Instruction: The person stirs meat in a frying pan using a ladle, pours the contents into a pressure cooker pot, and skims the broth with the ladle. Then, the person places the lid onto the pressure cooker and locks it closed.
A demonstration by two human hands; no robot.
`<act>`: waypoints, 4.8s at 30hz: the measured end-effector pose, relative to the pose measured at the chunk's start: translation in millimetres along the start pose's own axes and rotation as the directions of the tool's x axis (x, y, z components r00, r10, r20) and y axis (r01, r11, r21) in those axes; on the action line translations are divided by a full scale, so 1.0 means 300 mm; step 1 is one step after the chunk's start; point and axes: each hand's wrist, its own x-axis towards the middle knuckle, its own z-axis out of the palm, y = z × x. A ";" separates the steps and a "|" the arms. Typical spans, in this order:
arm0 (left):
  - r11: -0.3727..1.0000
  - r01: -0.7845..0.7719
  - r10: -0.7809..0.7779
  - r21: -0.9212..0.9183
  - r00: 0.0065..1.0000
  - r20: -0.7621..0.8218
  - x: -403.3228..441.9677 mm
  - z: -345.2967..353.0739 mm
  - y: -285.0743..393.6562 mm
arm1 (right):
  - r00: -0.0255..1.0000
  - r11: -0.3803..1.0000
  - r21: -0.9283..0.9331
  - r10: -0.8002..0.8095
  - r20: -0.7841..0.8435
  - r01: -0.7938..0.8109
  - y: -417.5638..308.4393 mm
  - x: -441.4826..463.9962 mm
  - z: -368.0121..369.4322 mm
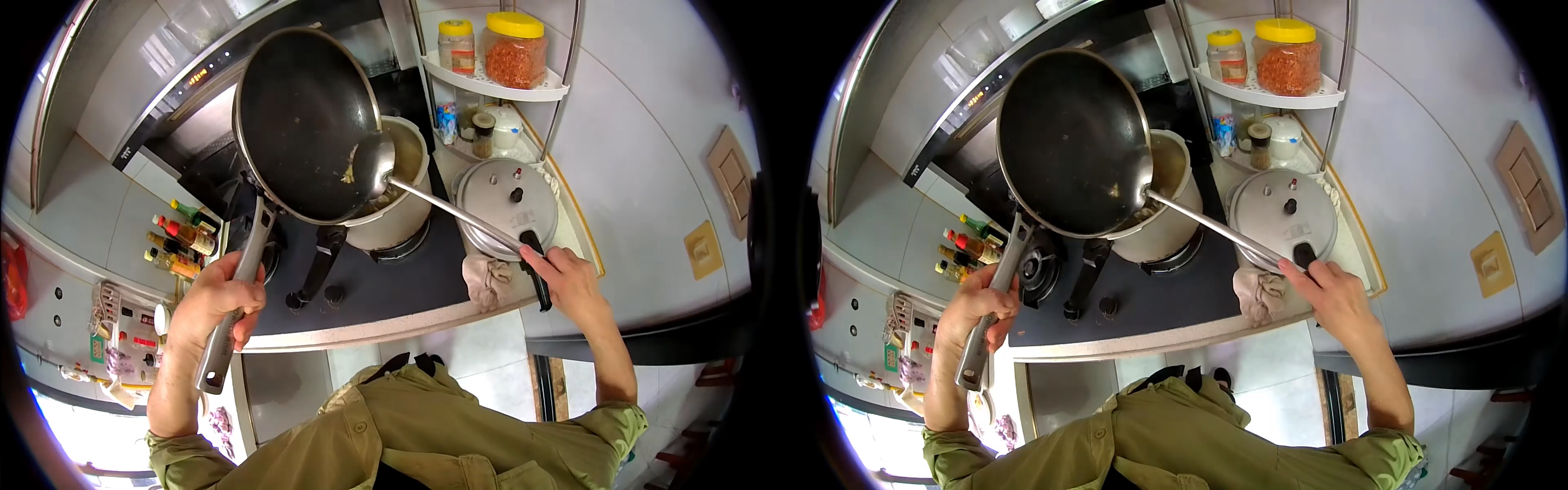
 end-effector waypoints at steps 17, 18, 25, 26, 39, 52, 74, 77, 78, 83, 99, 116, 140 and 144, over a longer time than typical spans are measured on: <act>0.997 -0.037 0.041 0.068 0.998 -0.051 -0.105 -0.027 0.045 | 0.992 0.963 0.267 0.068 -0.106 -0.038 -0.103 0.055 0.137; 0.997 -0.040 0.044 0.066 0.997 -0.057 -0.108 -0.030 0.045 | 0.993 0.967 0.249 0.068 -0.093 -0.043 -0.093 0.033 0.117; 0.997 -0.069 0.070 0.024 0.996 -0.052 -0.127 -0.060 0.019 | 0.984 0.959 0.271 0.117 -0.135 -0.076 -0.102 0.003 0.058; 0.997 -0.067 0.068 0.030 0.996 -0.057 -0.131 -0.059 0.017 | 0.978 0.954 0.292 0.122 -0.170 -0.068 -0.113 0.020 0.084; 0.996 -0.072 0.069 -0.050 0.996 -0.058 -0.156 -0.095 -0.015 | 0.977 0.934 0.310 0.203 -0.058 -0.175 -0.160 -0.037 0.047; 0.974 -0.125 0.127 -0.189 0.992 -0.002 -0.159 -0.209 -0.093 | 0.985 0.896 0.442 0.039 -0.170 0.040 -0.348 0.089 0.120; 0.520 -0.111 0.407 -0.847 0.904 0.132 -0.163 -0.592 -0.673 | 0.903 -0.366 0.827 -0.118 0.413 -0.426 -0.934 0.398 -0.031; 0.394 -0.072 0.396 -0.916 0.913 0.098 -0.106 -0.641 -0.765 | 0.848 -0.523 0.673 -0.235 0.476 -0.523 -1.066 0.512 0.058; 0.353 -0.061 0.383 -0.934 0.920 0.085 -0.081 -0.660 -0.793 | 0.830 -0.551 0.629 -0.269 0.488 -0.548 -1.106 0.551 0.103; 0.239 -0.016 0.369 -0.971 0.926 0.076 0.042 -0.751 -0.930 | 0.818 -0.572 0.608 -0.226 0.529 -0.551 -1.287 0.684 0.301; 0.092 -0.035 0.373 -0.995 0.928 0.001 0.196 -0.782 -1.122 | 0.759 -0.066 0.793 0.253 0.600 -0.606 -1.107 0.403 0.793; 0.512 -0.282 0.602 0.812 0.791 -0.105 0.626 -0.112 -1.115 | 0.466 0.486 0.086 0.866 -0.183 -0.870 -0.176 -0.281 0.530; 0.882 -0.038 0.293 0.470 0.826 -0.483 0.659 -0.019 -1.169 | 0.908 0.642 0.723 0.416 -0.049 -0.255 -0.429 0.052 0.531; 0.762 -0.077 -0.213 -0.643 0.908 -0.362 0.476 -0.148 -1.164 | 0.995 0.601 0.793 -0.084 -0.062 0.100 -0.754 0.234 0.464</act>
